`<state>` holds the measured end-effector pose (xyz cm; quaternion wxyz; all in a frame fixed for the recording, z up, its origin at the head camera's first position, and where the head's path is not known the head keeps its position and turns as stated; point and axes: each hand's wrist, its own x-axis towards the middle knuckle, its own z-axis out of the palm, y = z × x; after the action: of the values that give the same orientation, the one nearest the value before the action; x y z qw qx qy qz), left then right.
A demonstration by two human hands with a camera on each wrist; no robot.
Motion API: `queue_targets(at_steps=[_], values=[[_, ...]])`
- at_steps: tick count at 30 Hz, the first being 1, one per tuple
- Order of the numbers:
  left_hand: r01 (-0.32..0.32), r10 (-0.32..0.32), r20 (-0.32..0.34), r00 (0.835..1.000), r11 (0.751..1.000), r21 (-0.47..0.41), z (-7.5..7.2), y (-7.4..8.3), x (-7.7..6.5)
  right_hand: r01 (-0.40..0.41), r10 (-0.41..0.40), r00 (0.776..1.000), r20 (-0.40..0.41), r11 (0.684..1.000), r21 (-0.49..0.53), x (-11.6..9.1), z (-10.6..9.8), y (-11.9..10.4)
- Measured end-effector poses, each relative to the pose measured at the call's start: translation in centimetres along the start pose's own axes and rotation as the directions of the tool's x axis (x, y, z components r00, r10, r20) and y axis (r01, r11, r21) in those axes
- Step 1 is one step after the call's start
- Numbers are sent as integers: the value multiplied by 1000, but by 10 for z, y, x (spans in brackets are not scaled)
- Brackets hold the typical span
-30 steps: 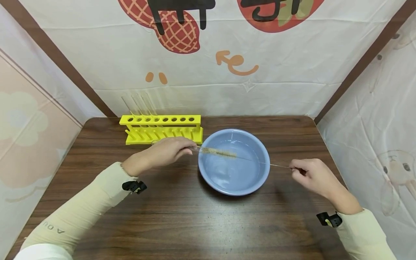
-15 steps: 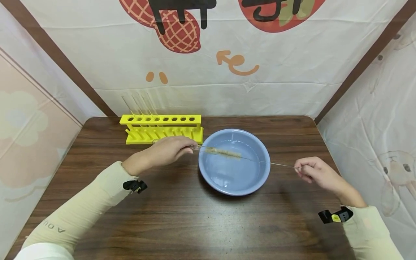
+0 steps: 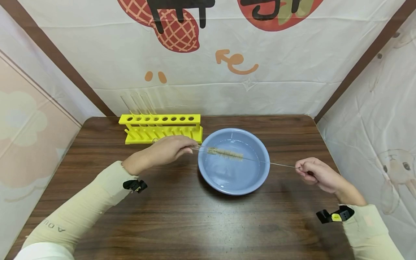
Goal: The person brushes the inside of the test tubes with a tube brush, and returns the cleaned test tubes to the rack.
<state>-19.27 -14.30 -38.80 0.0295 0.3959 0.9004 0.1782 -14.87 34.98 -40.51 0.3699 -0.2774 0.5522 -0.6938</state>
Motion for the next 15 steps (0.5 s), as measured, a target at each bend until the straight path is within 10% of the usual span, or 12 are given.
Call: queue_targets(at_steps=[7, 15], values=[[20, -20, -4, 1000, 1000, 13, -3, -8, -4, 27, -47, 994, 99, 981, 193, -9, -9, 4], [85, -85, -29, 996, 996, -2, -5, -15, -12, 21, -22, 1000, 8, 992, 121, -20, -4, 4]])
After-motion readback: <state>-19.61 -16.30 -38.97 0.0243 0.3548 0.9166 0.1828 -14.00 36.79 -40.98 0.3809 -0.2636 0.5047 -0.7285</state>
